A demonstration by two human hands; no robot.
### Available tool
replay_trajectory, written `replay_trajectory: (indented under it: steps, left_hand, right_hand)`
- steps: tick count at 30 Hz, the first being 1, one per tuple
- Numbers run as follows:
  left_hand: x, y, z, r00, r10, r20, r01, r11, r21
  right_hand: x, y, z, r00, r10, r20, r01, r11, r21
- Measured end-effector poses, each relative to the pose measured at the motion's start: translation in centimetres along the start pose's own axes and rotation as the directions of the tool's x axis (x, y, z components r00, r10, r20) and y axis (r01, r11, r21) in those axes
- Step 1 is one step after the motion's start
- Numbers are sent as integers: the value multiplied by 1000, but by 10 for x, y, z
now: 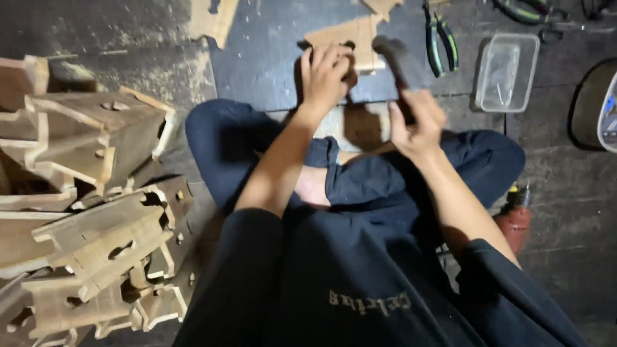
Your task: Assembling small wooden birdhouses or boxes by nailing wooden panels together while sitting on the floor.
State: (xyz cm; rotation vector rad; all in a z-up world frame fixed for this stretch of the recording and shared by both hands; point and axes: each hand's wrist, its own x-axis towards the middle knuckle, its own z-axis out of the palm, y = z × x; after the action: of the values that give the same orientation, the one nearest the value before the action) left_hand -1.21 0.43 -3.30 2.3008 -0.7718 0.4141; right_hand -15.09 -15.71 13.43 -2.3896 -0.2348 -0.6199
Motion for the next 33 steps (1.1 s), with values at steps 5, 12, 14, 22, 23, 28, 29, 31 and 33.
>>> replay_trajectory:
  steps: [5, 12, 14, 22, 23, 28, 29, 31, 33]
  left_hand:
    - [26, -3, 0, 999, 8, -31, -7, 1000, 3]
    - [25, -5, 2, 1000, 15, 17, -15, 1000, 16]
    - [22, -10, 6, 999, 8, -37, -8, 1000, 4]
    - [8, -8, 12, 989, -44, 139, 37, 998, 55]
    - [8, -4, 7, 984, -66, 164, 59, 997, 51]
    - [14, -6, 4, 998, -17, 52, 16, 1000, 16]
    - [18, -5, 8, 998, -46, 41, 45, 999, 22]
    - [20, -1, 13, 999, 16, -34, -14, 999, 51]
    - [5, -12, 12, 1000, 25, -15, -24, 997, 70]
  right_hand:
    - [7, 28, 10, 996, -83, 9, 83, 996, 17]
    - [4, 27, 13, 999, -52, 10, 52, 997, -51]
    - [3, 27, 13, 998, -52, -24, 51, 998, -38]
    - [-2, 29, 8, 996, -51, -71, 45, 995, -88]
    - [-4, 29, 10, 998, -28, -48, 24, 997, -77]
    - [3, 29, 6, 998, -61, 15, 62, 994, -94]
    - [3, 34, 7, 996, -76, 40, 79, 994, -81]
    - [-7, 37, 13, 995, -92, -37, 91, 995, -29]
    - [-6, 19, 12, 999, -27, 36, 27, 1000, 1]
